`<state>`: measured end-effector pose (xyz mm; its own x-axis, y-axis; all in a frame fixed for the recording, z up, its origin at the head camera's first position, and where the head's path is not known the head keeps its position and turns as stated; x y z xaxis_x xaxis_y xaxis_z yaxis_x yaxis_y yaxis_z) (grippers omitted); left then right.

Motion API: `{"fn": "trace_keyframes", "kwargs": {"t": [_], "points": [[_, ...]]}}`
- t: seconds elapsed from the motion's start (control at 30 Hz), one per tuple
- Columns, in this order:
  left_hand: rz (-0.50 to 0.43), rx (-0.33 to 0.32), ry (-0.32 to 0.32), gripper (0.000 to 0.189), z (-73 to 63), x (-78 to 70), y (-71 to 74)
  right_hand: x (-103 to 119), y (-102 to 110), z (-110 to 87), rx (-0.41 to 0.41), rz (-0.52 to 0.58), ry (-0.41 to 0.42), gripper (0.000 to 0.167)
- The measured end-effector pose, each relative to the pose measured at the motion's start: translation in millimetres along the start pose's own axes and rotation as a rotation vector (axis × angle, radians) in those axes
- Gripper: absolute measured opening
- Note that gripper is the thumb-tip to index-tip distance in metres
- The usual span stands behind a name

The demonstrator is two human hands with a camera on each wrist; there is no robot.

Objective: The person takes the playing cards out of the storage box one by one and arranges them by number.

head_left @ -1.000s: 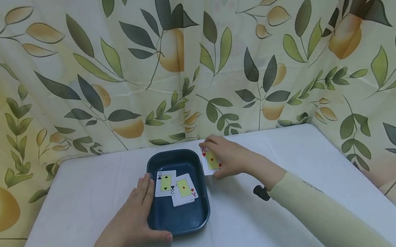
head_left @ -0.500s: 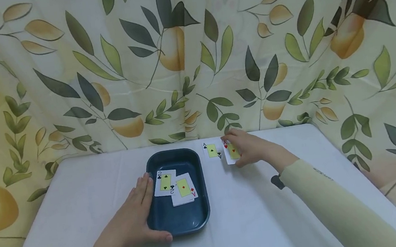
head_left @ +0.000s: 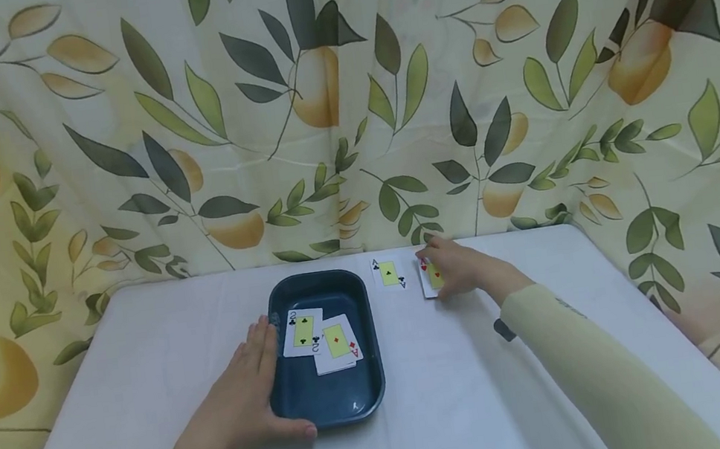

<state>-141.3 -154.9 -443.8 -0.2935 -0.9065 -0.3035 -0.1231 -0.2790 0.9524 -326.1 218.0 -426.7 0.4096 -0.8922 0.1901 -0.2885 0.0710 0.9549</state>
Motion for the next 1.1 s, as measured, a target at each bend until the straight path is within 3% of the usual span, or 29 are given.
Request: {"fn": "trace_keyframes", "kwargs": {"t": [0.33, 0.63, 0.83, 1.1], "points": [[-0.040, 0.039, 0.006, 0.154, 3.6, -5.1, -3.1, -21, -8, 4.6, 0.054, 0.021, -0.086, 0.090], [-0.043, 0.067, 0.028, 0.155, 0.9, -4.6, 1.6, -12, -14, 16.8, 0.039, 0.037, -0.099, 0.089], [-0.034, 0.052, 0.022, 0.155, -0.2, -2.4, 0.8, -7, -13, 21.0, 0.033, 0.066, -0.124, 0.090], [-0.028, 0.053, 0.026, 0.155, 0.5, -0.3, 0.5, -3, -21, 14.2, -0.099, 0.163, -0.041, 0.091]]}}
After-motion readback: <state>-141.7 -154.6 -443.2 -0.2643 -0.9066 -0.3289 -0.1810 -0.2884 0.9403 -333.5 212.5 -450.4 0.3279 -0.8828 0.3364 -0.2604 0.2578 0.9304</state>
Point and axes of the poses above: each hand's wrist, its own z-axis towards the middle knuckle, its own y-axis out of the back of the hand, x = y × z, the point moved 2 cm from there along z, towards the middle knuckle, and after that the axes turned 1 degree about -x, right-handed, at the moved point
